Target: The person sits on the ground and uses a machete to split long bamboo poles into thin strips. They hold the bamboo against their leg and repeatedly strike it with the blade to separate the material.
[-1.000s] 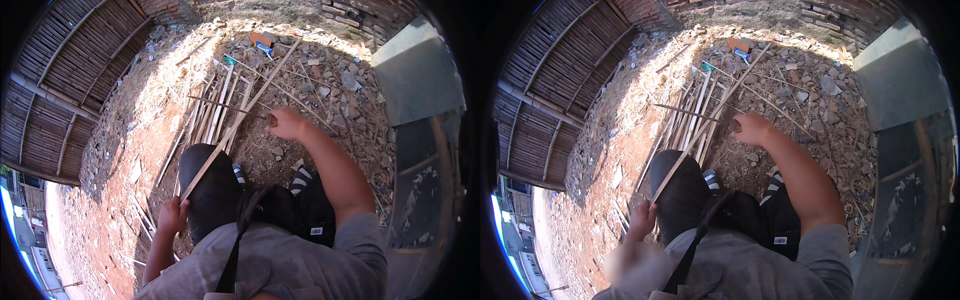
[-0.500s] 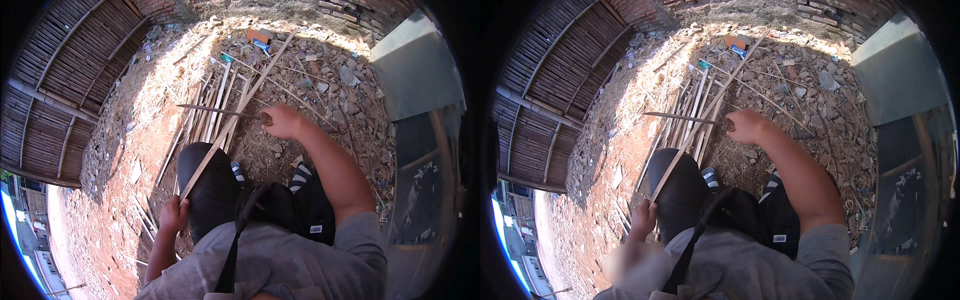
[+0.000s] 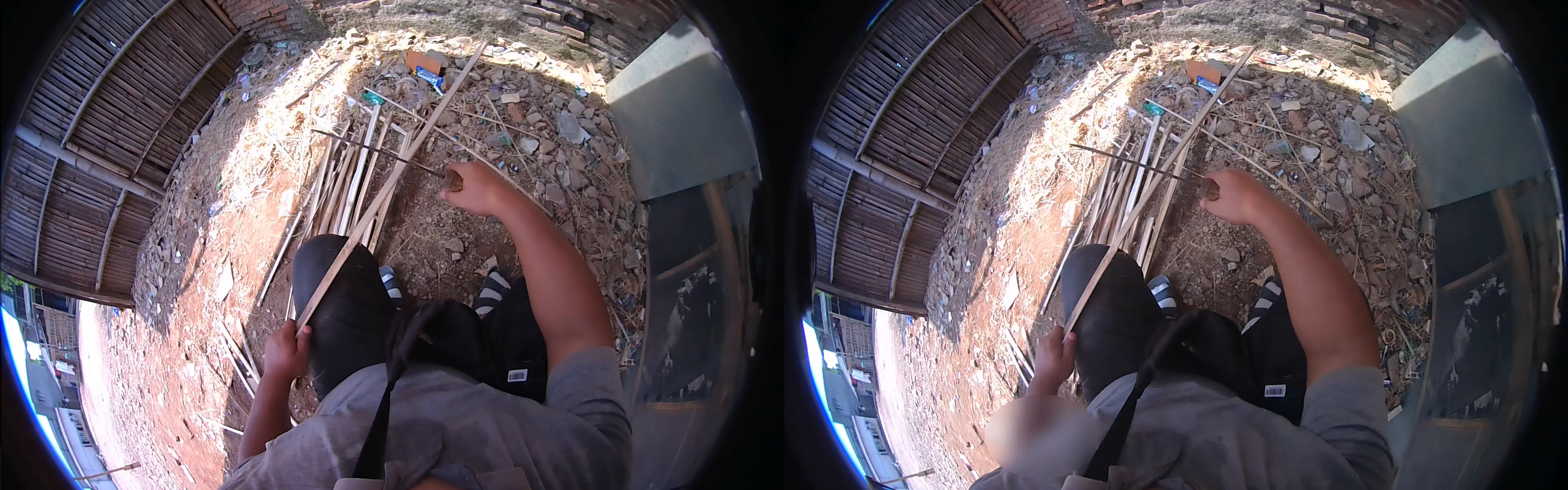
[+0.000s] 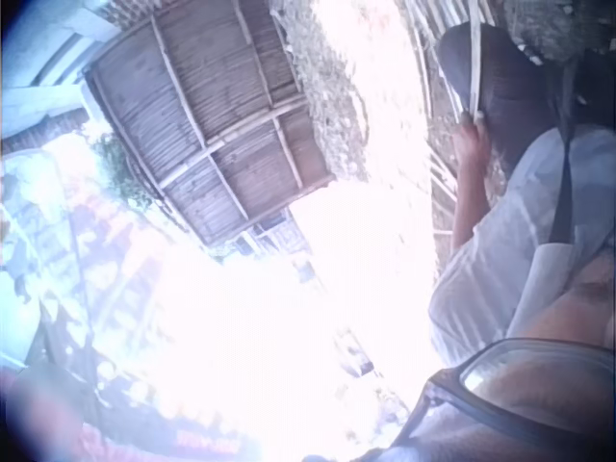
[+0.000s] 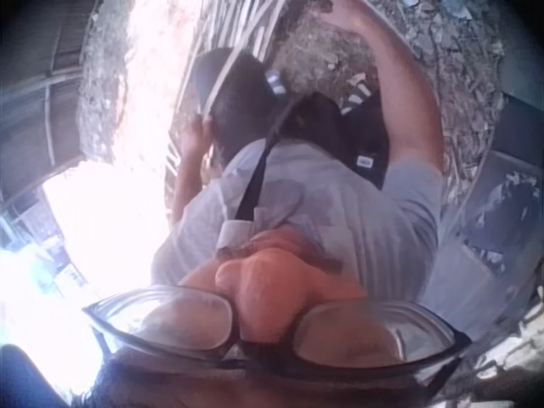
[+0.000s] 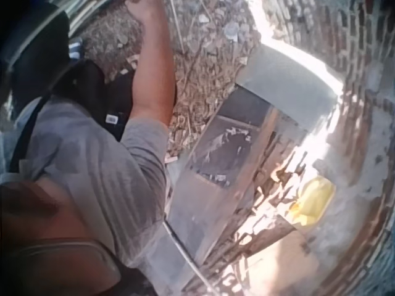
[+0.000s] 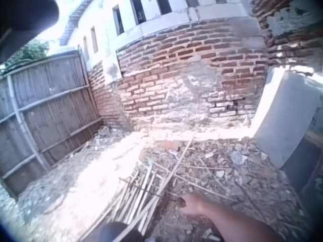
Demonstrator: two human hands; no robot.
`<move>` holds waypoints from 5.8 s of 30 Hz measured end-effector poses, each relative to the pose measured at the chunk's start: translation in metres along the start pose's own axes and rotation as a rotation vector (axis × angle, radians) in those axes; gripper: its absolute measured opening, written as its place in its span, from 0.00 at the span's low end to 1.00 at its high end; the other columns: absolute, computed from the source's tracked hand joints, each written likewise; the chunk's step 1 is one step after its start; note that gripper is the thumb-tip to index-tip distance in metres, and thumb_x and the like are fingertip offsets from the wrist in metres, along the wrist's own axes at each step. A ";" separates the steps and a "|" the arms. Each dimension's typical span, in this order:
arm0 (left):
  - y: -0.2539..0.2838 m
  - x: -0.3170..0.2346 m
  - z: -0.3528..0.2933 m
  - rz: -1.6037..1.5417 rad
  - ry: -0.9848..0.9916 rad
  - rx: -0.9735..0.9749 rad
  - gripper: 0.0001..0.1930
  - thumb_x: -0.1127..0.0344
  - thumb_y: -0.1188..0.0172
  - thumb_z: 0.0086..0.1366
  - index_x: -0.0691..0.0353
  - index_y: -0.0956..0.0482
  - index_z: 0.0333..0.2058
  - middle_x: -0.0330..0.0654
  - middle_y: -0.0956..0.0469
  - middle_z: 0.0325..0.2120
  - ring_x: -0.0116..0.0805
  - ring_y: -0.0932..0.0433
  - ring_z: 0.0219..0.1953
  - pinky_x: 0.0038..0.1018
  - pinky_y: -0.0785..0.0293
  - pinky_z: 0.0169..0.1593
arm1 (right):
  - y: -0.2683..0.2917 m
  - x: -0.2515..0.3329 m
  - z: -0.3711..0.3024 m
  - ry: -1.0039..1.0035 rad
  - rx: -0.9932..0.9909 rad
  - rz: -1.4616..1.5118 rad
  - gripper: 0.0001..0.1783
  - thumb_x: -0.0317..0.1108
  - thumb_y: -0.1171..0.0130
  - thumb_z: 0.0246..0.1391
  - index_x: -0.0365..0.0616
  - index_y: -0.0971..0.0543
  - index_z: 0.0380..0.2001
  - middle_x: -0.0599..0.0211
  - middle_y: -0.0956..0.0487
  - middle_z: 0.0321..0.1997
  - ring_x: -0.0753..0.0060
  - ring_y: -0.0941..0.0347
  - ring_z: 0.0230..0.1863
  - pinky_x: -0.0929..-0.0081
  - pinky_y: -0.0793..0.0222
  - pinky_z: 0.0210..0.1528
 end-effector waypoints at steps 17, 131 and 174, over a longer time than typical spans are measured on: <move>0.000 -0.004 -0.001 0.004 -0.028 -0.037 0.20 0.51 0.46 0.71 0.64 0.31 0.28 0.59 0.24 0.21 0.67 0.24 0.29 0.55 0.32 0.33 | -0.023 -0.004 0.010 0.032 0.063 -0.020 0.26 0.43 0.35 0.51 0.43 0.21 0.52 0.50 0.17 0.45 0.47 0.21 0.49 0.57 0.25 0.54; 0.004 -0.005 0.005 0.030 -0.045 -0.061 0.22 0.49 0.44 0.70 0.65 0.30 0.29 0.60 0.23 0.22 0.67 0.22 0.29 0.55 0.29 0.33 | -0.025 -0.017 0.011 0.010 -0.068 -0.040 0.16 0.44 0.37 0.54 0.46 0.20 0.41 0.52 0.17 0.41 0.48 0.21 0.47 0.54 0.25 0.50; -0.001 -0.003 0.006 0.028 -0.045 -0.073 0.22 0.49 0.44 0.70 0.65 0.31 0.29 0.60 0.24 0.21 0.67 0.23 0.28 0.54 0.31 0.32 | -0.038 0.032 -0.009 0.210 0.142 -0.131 0.14 0.43 0.35 0.52 0.46 0.22 0.35 0.52 0.18 0.32 0.45 0.20 0.40 0.53 0.25 0.43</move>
Point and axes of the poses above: each hand's wrist, its own z-axis towards the middle knuckle, its own y-axis out of the back of the hand, x = y × z, the point moved 4 cm from there along z, towards the middle knuckle
